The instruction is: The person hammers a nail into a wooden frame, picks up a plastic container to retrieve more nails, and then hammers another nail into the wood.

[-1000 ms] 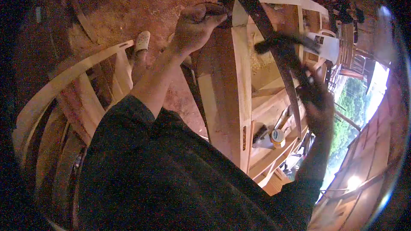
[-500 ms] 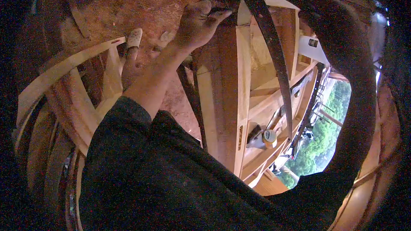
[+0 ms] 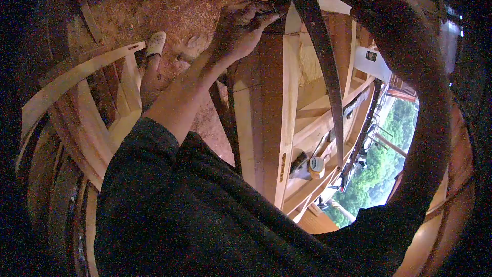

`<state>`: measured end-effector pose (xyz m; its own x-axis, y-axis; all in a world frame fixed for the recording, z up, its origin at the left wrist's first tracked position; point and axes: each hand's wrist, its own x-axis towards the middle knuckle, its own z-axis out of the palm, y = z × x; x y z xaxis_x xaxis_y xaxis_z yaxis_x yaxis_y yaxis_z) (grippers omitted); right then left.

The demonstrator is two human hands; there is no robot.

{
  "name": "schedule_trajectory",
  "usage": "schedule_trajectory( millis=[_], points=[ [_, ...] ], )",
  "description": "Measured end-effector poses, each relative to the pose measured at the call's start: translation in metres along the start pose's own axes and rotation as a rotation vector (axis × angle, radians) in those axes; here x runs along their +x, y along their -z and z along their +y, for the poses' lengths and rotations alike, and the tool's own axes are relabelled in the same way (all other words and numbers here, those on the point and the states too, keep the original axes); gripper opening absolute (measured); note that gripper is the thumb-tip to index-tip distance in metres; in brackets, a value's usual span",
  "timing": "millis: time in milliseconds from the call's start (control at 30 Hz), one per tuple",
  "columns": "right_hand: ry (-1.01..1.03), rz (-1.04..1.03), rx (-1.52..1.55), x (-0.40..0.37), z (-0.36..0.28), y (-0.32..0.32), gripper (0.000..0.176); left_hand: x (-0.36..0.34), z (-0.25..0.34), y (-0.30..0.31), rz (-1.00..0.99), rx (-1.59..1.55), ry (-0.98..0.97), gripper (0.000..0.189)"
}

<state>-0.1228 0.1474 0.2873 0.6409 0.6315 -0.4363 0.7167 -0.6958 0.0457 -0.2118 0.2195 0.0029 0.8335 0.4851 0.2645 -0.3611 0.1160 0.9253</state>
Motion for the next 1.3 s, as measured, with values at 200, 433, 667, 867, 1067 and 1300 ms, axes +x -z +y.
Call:
schedule_trajectory(
  millis=[200,433,667,867,1067,1300],
  points=[
    [-0.239,-0.108,-0.237,0.000,-0.051,0.006,0.032,0.002,0.001,-0.001,0.005,0.057,-0.019,0.014],
    [0.030,0.161,-0.113,0.007,-0.024,0.003,0.037,0.001,-0.002,-0.004,0.033,0.051,-0.010,0.012],
    [-0.137,-0.125,-0.308,0.004,-0.007,0.009,0.040,0.002,0.000,-0.003,0.006,0.104,-0.006,0.014],
    [0.109,0.052,-0.122,0.006,-0.008,-0.003,0.038,0.002,-0.001,-0.005,-0.030,0.075,0.115,0.016],
    [-0.232,-0.165,-0.167,0.012,-0.025,0.005,0.035,0.005,0.001,-0.006,0.022,-0.056,0.021,0.021],
    [0.083,0.105,-0.219,0.008,0.010,0.010,0.043,0.011,0.026,-0.001,-0.079,-0.137,0.442,0.010]
  ],
)
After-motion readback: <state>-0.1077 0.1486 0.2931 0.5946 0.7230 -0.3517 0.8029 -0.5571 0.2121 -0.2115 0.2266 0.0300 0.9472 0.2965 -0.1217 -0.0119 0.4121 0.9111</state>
